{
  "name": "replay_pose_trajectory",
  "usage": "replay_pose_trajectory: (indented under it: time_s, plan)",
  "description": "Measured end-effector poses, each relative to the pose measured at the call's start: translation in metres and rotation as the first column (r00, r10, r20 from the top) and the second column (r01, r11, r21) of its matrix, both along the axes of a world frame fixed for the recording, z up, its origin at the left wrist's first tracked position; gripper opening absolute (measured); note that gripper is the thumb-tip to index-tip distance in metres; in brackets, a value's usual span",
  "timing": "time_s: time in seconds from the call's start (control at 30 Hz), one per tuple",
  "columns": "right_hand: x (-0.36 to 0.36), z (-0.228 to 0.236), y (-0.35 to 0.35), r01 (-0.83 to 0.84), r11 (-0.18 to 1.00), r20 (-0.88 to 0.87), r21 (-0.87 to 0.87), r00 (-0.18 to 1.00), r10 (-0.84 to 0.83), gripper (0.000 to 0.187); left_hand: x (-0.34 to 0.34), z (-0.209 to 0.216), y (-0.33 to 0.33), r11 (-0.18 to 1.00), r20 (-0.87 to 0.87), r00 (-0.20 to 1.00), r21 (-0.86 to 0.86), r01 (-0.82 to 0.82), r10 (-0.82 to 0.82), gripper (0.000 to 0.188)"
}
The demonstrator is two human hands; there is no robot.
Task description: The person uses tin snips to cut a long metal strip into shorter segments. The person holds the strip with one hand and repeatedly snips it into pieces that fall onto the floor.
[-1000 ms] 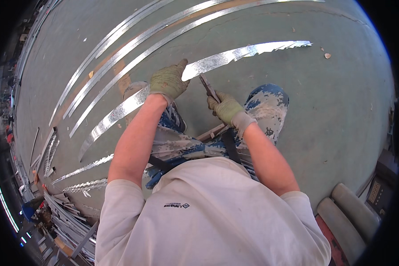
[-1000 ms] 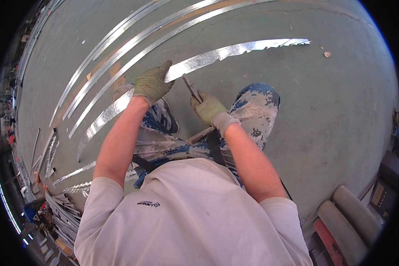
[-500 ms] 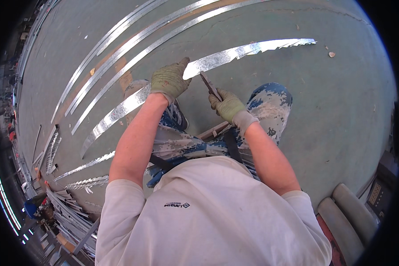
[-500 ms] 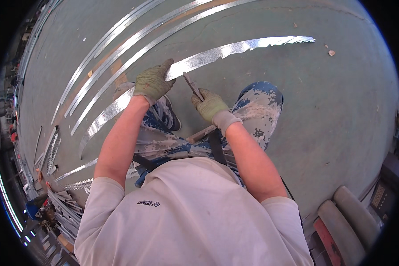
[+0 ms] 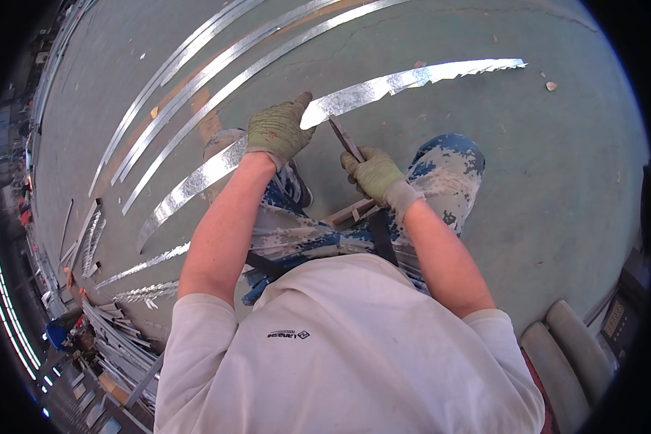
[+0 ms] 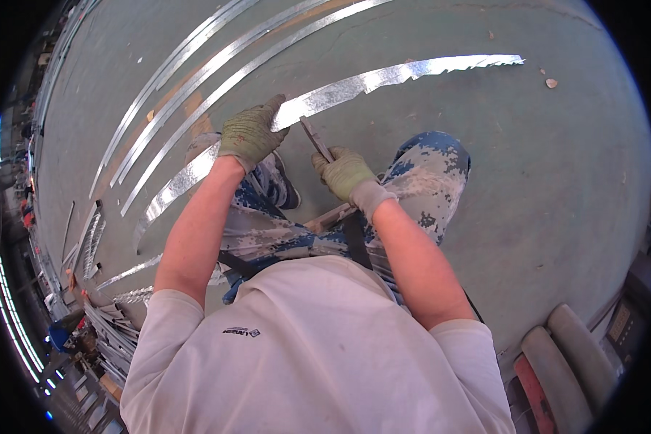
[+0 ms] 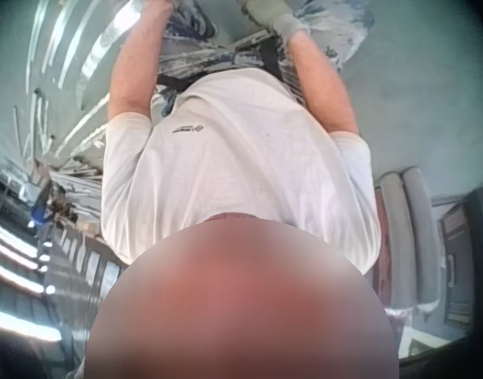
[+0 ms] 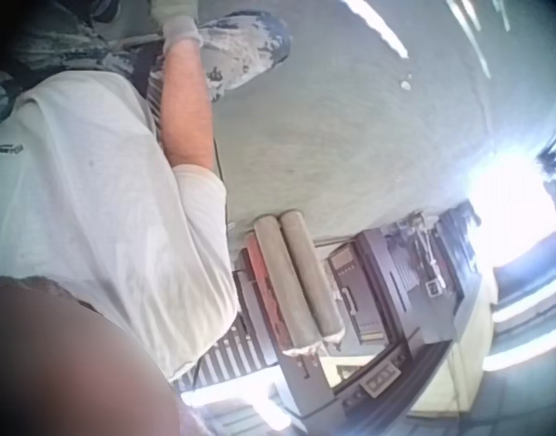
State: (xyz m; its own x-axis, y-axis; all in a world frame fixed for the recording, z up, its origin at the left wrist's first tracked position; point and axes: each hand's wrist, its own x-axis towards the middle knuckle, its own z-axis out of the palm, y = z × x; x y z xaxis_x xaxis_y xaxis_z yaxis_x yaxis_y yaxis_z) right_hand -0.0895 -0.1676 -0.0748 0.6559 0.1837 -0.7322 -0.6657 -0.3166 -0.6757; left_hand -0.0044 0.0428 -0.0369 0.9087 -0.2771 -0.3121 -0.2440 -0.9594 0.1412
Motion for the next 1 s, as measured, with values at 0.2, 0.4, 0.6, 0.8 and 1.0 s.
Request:
replay_pose_trajectory:
  time_s: [0.2, 0.4, 0.6, 0.8, 1.0]
  plan:
    - [0.001, -0.006, -0.006, 0.050, 0.985, -0.114, 0.163, 0.993, -0.032, 0.036, 0.001, -0.004, 0.001, 1.000, 0.002, 1.000, -0.014, -0.024, 0.024, 0.066]
    - [0.001, 0.004, -0.011, 0.202, 0.895, -0.288, 0.398, 0.954, -0.087, 0.032, 0.004, 0.008, -0.003, 0.996, -0.113, 0.990, -0.012, -0.091, 0.089, 0.065]
    - [-0.001, 0.008, -0.018, 0.436, 0.629, -0.537, 0.644, 0.843, -0.035, 0.033, 0.001, 0.003, 0.002, 0.992, -0.092, 0.991, -0.078, -0.102, 0.095, 0.065]
    - [-0.016, -0.019, -0.011, 0.517, 0.259, -0.557, 0.816, 0.824, 0.109, 0.043, 0.003, 0.001, 0.001, 0.992, -0.101, 0.989, -0.047, -0.113, 0.108, 0.064]
    - [-0.013, -0.022, -0.008, 0.475, 0.397, -0.545, 0.785, 0.835, 0.079, 0.039, 0.006, 0.001, 0.000, 0.997, -0.104, 0.992, -0.007, -0.074, 0.073, 0.064]
